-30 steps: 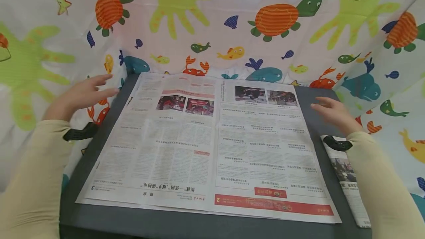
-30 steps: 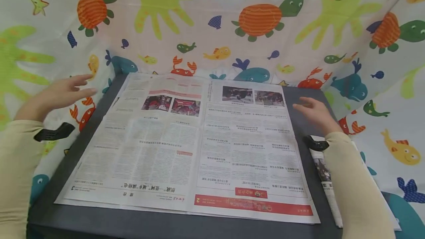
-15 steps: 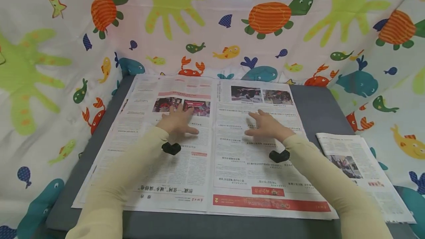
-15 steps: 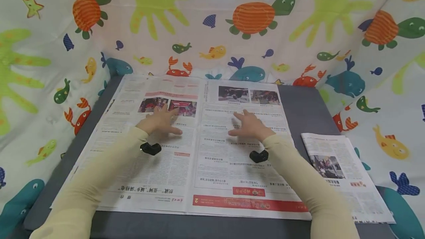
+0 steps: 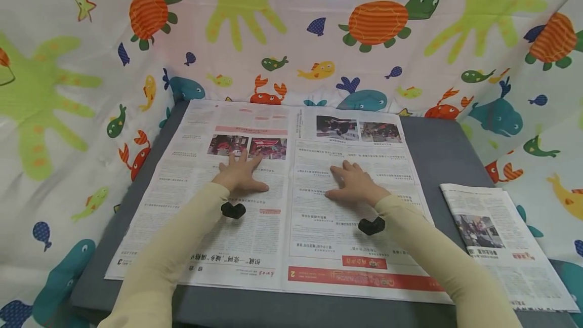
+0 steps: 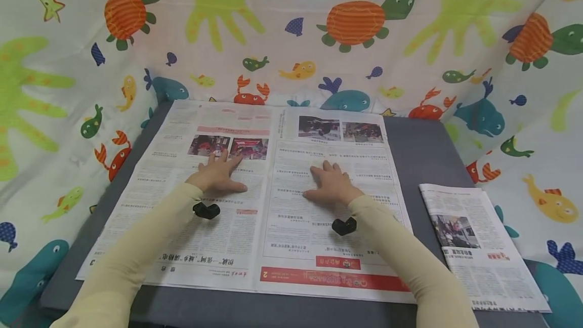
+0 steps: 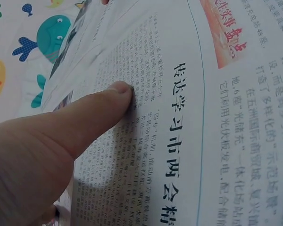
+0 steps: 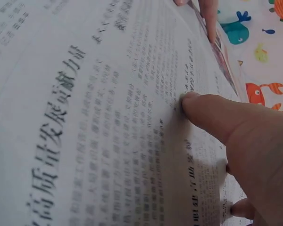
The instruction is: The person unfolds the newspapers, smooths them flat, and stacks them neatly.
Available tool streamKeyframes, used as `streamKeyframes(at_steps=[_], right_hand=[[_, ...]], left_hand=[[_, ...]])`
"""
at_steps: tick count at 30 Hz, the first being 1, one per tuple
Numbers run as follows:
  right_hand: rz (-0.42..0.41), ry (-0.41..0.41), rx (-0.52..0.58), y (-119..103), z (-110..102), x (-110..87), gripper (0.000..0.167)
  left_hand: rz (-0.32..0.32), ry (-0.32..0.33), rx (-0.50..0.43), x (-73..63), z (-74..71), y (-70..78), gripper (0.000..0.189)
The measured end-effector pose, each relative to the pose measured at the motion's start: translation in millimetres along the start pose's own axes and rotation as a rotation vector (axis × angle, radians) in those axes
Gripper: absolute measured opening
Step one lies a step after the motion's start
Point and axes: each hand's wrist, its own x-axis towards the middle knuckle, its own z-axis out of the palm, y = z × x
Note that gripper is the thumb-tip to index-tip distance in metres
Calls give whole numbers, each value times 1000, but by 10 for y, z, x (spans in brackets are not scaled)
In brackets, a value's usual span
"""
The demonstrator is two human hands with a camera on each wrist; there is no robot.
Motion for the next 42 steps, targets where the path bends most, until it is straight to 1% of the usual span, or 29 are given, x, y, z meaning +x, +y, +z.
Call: streamKeyframes(at_steps=[4, 7, 11, 14, 16, 19, 21, 22, 24, 25, 27, 29, 31, 32, 34, 36, 37, 40, 42], right_hand=[[12, 27, -19, 8, 34, -17, 91], [27, 45, -26, 33, 53, -32, 90], [28, 84, -33, 45, 66, -39, 90], [6, 113, -11, -19, 68, 0, 89], [-17, 123, -3, -115, 69, 52, 88], [-74, 121, -18, -336, 75, 156, 83], [-114, 104, -39, -508, 100, 227, 75], [-133, 88, -47, -587, 117, 253, 70], [-153, 58, -57, -702, 172, 294, 63], [-152, 46, -62, -729, 204, 303, 61], [-134, 35, -79, -710, 266, 296, 59], [-96, 35, -91, -611, 307, 264, 61], [-63, 45, -88, -459, 318, 208, 64], [-47, 47, -83, -372, 309, 170, 65], [-16, 56, -70, -182, 280, 83, 68], [12, 70, -57, 39, 250, -25, 71], [31, 77, -56, 158, 234, -83, 73], [91, 89, -52, 558, 192, -271, 78], [133, 92, -48, 811, 155, -392, 81]], left_hand=[[0, 11, -2, 46, 31, -8, 110], [13, 16, -2, 69, 41, 6, 111], [28, 13, 6, 64, 24, 52, 111], [18, 20, 11, 37, 4, 101, 110], [24, 39, 17, 33, -1, 178, 109], [70, 51, 45, 39, 23, 396, 103], [120, 39, 91, 60, 83, 578, 92], [138, 19, 111, 64, 124, 664, 85], [154, -6, 140, 68, 221, 798, 73], [156, -10, 149, 70, 272, 842, 68], [150, 2, 157, 80, 368, 879, 63], [137, 38, 126, 87, 437, 852, 62], [124, 70, 91, 90, 467, 765, 63], [116, 82, 71, 83, 458, 698, 65], [82, 102, 42, 63, 415, 487, 68], [32, 121, 36, 22, 334, 189, 74], [0, 135, 24, 6, 293, 1, 78], [-91, 165, -33, -106, 147, -590, 92], [-156, 190, -73, -182, 74, -919, 100]])
